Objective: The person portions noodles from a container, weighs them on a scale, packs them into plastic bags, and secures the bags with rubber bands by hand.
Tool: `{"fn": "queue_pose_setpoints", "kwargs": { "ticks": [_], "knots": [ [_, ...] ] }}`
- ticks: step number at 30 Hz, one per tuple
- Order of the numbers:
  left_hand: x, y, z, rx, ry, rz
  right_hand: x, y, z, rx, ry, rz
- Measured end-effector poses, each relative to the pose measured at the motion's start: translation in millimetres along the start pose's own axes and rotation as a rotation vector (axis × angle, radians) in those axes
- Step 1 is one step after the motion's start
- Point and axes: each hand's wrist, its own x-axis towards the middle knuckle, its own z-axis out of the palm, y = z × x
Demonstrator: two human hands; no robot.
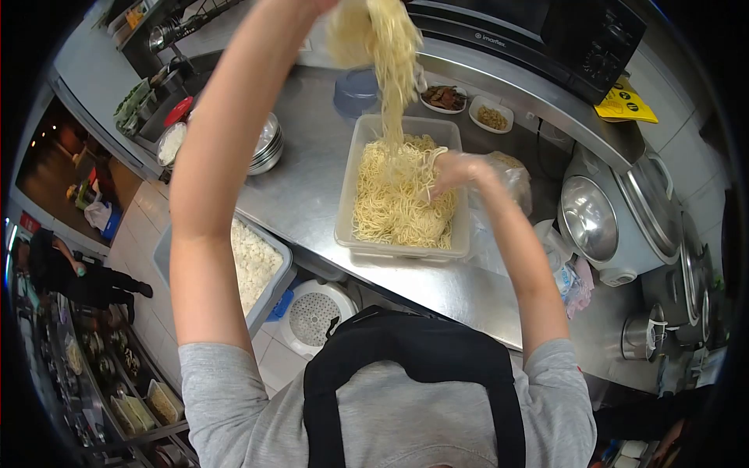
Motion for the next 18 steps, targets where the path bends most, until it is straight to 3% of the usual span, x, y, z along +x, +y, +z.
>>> {"fn": "queue_pose_setpoints", "kwargs": {
  "ticks": [1,5,7,8,10,11,13,15,17,18],
  "knots": [
    [-23,-16,7,0.085,0.004,-0.094,-9,3,-5,0.024,0.098,-0.125],
    [-84,-59,39,0.284,-0.028,-0.392,-23,-2,-30,0.326,0.244,-0.194],
    [-98,-78,51,0.335,-0.008,-0.41,-7,-20,-15,1.126,0.429,-0.687],
    [-103,-83,57,0.347,-0.033,-0.415,1,-35,-6,1.126,0.43,-0.687],
    [-108,-99,58,0.356,-0.056,-0.42,13,-68,9,1.145,0.816,-0.716],
    [-107,-108,55,0.402,-0.039,-0.376,15,-71,12,1.145,0.815,-0.715],
    [-101,-122,44,0.45,-0.016,-0.336,22,-74,19,0.9,0.748,-0.186],
    [-95,-125,17,0.436,0.19,-0.333,41,-56,42,0.935,0.66,-0.225],
    [-101,-111,5,0.3,0.279,-0.295,40,-37,52,0.967,0.571,-0.257],
    [-99,-119,-7,0.378,0.243,-0.306,34,-30,55,0.835,0.604,-0.308]
  ]
}}
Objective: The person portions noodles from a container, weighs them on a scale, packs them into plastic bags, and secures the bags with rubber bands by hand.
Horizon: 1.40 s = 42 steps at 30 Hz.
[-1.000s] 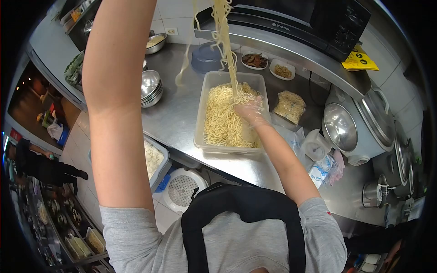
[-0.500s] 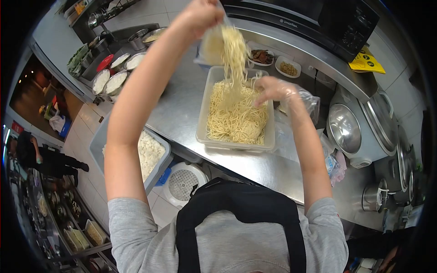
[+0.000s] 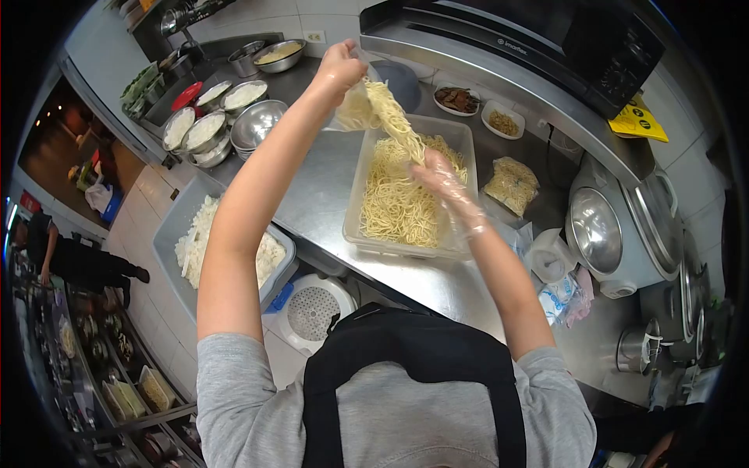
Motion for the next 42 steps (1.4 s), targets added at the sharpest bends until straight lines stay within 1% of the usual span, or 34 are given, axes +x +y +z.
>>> {"fn": "queue_pose_setpoints", "kwargs": {
  "ticks": [1,2,4,5,6,7,10,11,12,13,15,16,17,18,19,20,21,22,24,25,26,27,29,30,31,32,33,35,36,37,38,39,41,42],
  "knots": [
    [5,-8,-6,0.081,-0.022,0.004,-4,-3,-6,-0.11,-0.02,-0.087],
    [6,-18,-9,0.079,-0.015,0.0,-2,-9,-15,-0.113,-0.029,-0.089],
    [5,-26,-12,0.26,-0.182,0.049,6,-46,-41,-0.908,-0.008,-0.304],
    [1,-25,-12,0.259,-0.182,0.046,8,-59,-50,-0.601,0.023,-0.281],
    [-5,-21,-11,0.306,-0.237,0.002,6,-85,-51,-0.202,0.044,-0.179],
    [-12,-19,-8,0.352,-0.29,-0.041,17,-89,-54,0.178,-0.024,-0.143],
    [-30,-11,0,0.115,-0.482,-0.147,41,-106,-39,0.302,-0.038,-0.158],
    [-34,-13,2,-0.005,-0.562,-0.174,51,-97,-24,0.524,-0.006,-0.191],
    [-37,-15,3,-0.115,-0.565,-0.171,60,-87,-9,0.746,0.026,-0.222],
    [-39,-14,3,-0.115,-0.559,-0.172,65,-82,3,0.608,0.109,-0.208],
    [-41,-12,1,-0.084,-0.495,-0.112,67,-71,19,0.46,0.08,-0.244],
    [-39,-9,-2,-0.025,-0.528,-0.125,74,-64,22,0.46,0.073,-0.246],
    [-41,-8,1,-0.027,-0.525,-0.129,80,-59,24,0.002,-0.012,-0.259],
    [-46,-7,7,0.107,-0.46,-0.019,84,-53,25,-0.458,-0.098,-0.264],
    [-56,1,12,0.24,-0.394,0.09,75,-69,20,-0.458,-0.102,-0.26],
    [-63,12,11,0.231,-0.553,0.059,66,-85,12,-0.593,-0.227,-0.114],
    [-69,17,16,0.323,-0.554,0.169,69,-82,10,-0.656,-0.287,-0.038],
    [-67,12,18,0.305,-0.509,0.19,71,-80,8,-0.722,-0.352,0.034],
    [-62,-3,18,0.288,-0.461,0.21,116,-19,13,-0.575,-0.244,0.056],
    [-58,-8,14,0.087,-0.424,0.098,109,-43,15,-0.501,-0.188,0.062],
    [-52,-13,10,-0.115,-0.385,-0.012,105,-69,0,-0.629,-0.397,-0.024],
    [-48,-7,2,-0.117,-0.385,-0.01,71,-151,-15,-0.727,-0.596,-0.135],
    [-45,9,-14,-0.101,-0.481,-0.13,72,-144,-45,-0.271,-0.522,-0.276],
    [-41,4,-16,-0.182,-0.393,-0.112,68,-142,-57,-0.268,-0.522,-0.272],
    [-42,10,-20,-0.18,-0.395,-0.109,64,-144,-69,-0.171,-0.466,-0.267],
    [-41,19,-26,-0.201,-0.337,-0.108,61,-144,-76,-0.074,-0.408,-0.262],
    [-41,30,-32,-0.223,-0.28,-0.106,57,-137,-70,-0.075,-0.4,-0.263],
    [-30,44,-47,-0.224,-0.285,-0.056,49,-102,-40,0.4,0.062,-0.235],
    [-24,54,-52,-0.267,-0.279,-0.014,46,-84,-29,0.474,-0.002,-0.348],
    [-17,67,-59,-0.277,-0.296,-0.045,52,-64,-14,0.577,-0.073,-0.218],
    [-10,79,-61,-0.394,-0.255,-0.013,45,-63,1,0.665,-0.111,-0.13],
    [-2,90,-63,-0.51,-0.212,0.019,37,-60,11,0.668,-0.108,-0.134],
    [15,108,-72,-0.559,-0.208,0.056,27,-50,24,0.48,-0.195,-0.145],
    [24,116,-78,-0.612,-0.2,0.087,25,-45,27,0.481,-0.196,-0.149]
  ]
}}
